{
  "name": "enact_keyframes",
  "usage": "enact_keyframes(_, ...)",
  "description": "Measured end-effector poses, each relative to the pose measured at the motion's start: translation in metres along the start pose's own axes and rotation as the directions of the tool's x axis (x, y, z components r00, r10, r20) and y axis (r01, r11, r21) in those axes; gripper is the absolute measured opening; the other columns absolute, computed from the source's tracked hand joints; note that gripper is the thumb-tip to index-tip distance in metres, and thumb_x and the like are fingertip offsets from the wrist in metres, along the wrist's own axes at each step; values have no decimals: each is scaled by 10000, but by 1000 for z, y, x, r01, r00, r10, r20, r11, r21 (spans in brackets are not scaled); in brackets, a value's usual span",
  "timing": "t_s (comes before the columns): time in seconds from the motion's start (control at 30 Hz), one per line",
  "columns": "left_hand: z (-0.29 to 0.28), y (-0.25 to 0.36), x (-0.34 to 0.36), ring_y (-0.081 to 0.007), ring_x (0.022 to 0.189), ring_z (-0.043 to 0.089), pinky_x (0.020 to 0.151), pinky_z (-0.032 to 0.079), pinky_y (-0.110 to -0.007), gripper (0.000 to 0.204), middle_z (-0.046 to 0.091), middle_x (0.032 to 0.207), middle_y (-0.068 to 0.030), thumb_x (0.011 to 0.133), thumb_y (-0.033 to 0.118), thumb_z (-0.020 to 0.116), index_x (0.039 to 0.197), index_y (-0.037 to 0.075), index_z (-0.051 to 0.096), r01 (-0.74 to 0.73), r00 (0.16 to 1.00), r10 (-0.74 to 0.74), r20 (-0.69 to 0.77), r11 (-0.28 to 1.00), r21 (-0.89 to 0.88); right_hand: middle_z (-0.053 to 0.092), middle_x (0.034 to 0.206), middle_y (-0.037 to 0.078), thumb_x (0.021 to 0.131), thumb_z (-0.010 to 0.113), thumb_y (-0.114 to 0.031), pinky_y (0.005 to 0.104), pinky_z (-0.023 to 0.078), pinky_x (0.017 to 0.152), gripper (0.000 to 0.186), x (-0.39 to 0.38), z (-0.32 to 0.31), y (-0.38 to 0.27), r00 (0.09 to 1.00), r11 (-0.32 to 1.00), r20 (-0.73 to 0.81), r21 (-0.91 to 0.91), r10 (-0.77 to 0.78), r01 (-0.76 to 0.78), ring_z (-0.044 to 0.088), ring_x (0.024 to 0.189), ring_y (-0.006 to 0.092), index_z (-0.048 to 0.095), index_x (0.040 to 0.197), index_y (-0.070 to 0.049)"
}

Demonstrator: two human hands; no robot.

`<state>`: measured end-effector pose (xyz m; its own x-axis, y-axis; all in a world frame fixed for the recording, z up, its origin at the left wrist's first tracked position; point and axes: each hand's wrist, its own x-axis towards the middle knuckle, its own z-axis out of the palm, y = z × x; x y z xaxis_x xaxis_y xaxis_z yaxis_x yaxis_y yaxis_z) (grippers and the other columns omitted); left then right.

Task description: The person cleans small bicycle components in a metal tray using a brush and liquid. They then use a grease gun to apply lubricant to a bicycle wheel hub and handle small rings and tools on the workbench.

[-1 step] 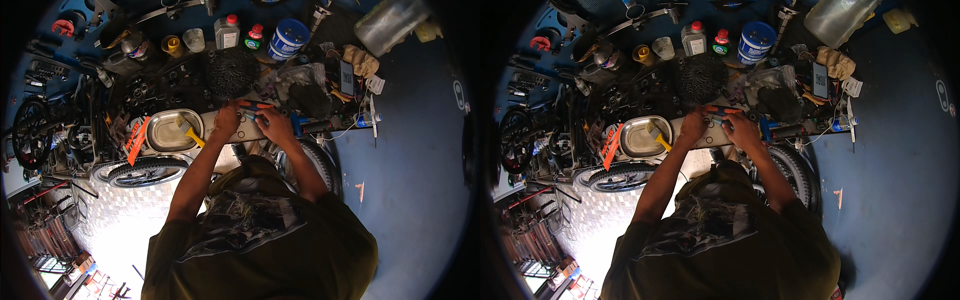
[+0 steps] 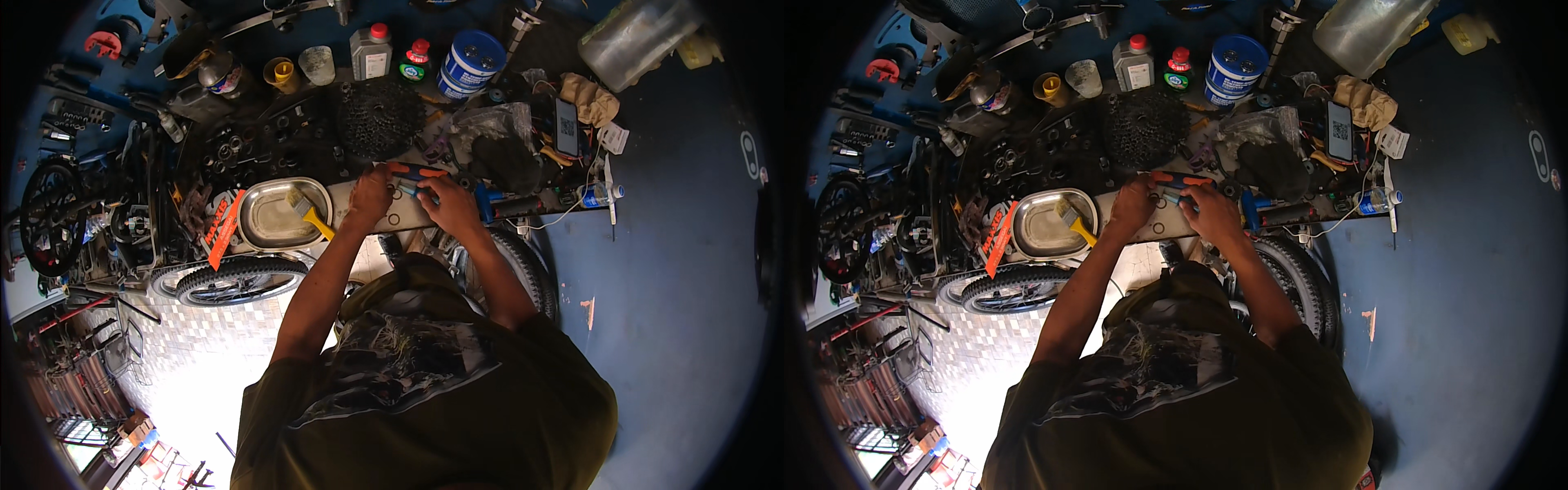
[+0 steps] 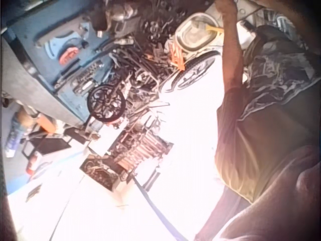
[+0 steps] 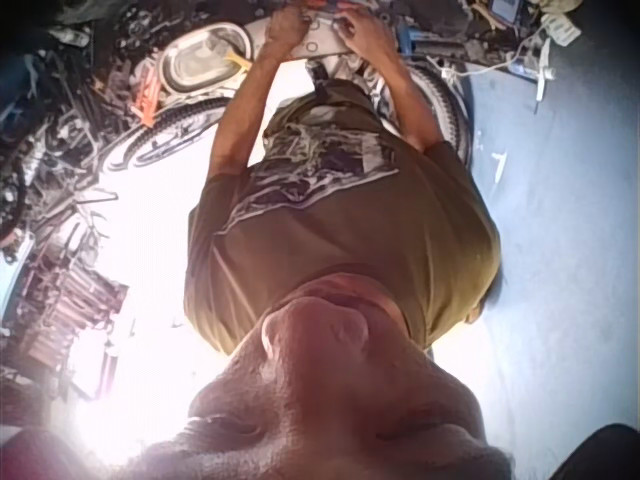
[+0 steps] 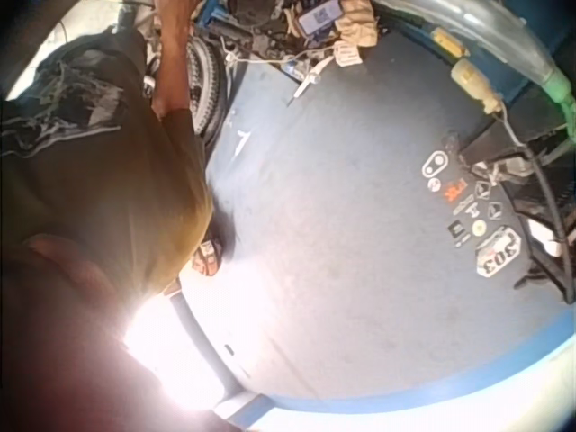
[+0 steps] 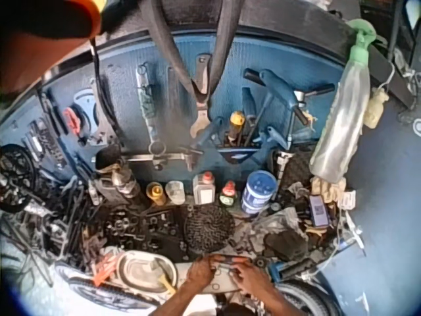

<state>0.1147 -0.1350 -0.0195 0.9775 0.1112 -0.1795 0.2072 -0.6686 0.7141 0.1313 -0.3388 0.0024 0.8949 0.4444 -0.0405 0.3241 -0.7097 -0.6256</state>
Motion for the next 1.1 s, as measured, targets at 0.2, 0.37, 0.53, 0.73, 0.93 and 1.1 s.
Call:
enact_keyframes(0.2,-3,-3,-16,-339,881,688,759,559,-437,144,684,905,-131,782,72,745,913,80,684,-159,978,153,-145,987,-34,680,1073,85,927,679,-285,447,544,771,233,-1,-2,1,999,999,25,14,36,-36,703,884,303,673,1113,-145)
enact_keyframes(0.37,14,2,-38,-319,1013,631,831,549,-442,263,627,996,-109,734,115,816,957,105,675,-347,923,374,-91,910,226,691,1084,85,919,687,-262,432,540,768,242,-5,-1,1,999,999,-6,9,49,-49,700,875,292,687,1120,-128)
enact_keyframes(0.53,7,3,-58,-303,1105,568,953,499,-441,343,601,1091,-78,674,167,867,975,121,710,-296,954,299,10,941,160,700,991,85,901,704,-212,403,534,726,232,-10,-9,-7,998,995,-22,74,67,-65,688,787,265,703,1109,-109)
enact_keyframes(0.73,-23,-15,-68,-310,1147,560,996,482,-436,408,618,1169,-98,685,157,865,1070,113,739,-381,920,391,-40,913,148,698,1007,87,895,715,-214,410,534,744,245,-20,-12,-7,996,994,-7,54,91,-91,690,816,275,695,1120,-118)
enact_keyframes(0.93,-75,-32,-101,-335,1085,597,940,496,-435,245,645,1100,-138,754,74,819,981,41,735,-269,900,277,-335,960,73,644,1122,90,894,709,-228,448,561,801,328,-25,-9,-10,997,975,2,-210,74,-72,706,892,315,638,1197,-126)
enact_keyframes(1.1,-95,-41,-145,-315,851,620,746,506,-422,161,633,1014,-157,809,88,814,817,-12,688,-162,912,147,-383,987,-9,633,1100,90,886,730,-245,461,553,798,322,-18,1,-2,996,962,-28,-258,84,-88,691,923,336,638,1181,-156)
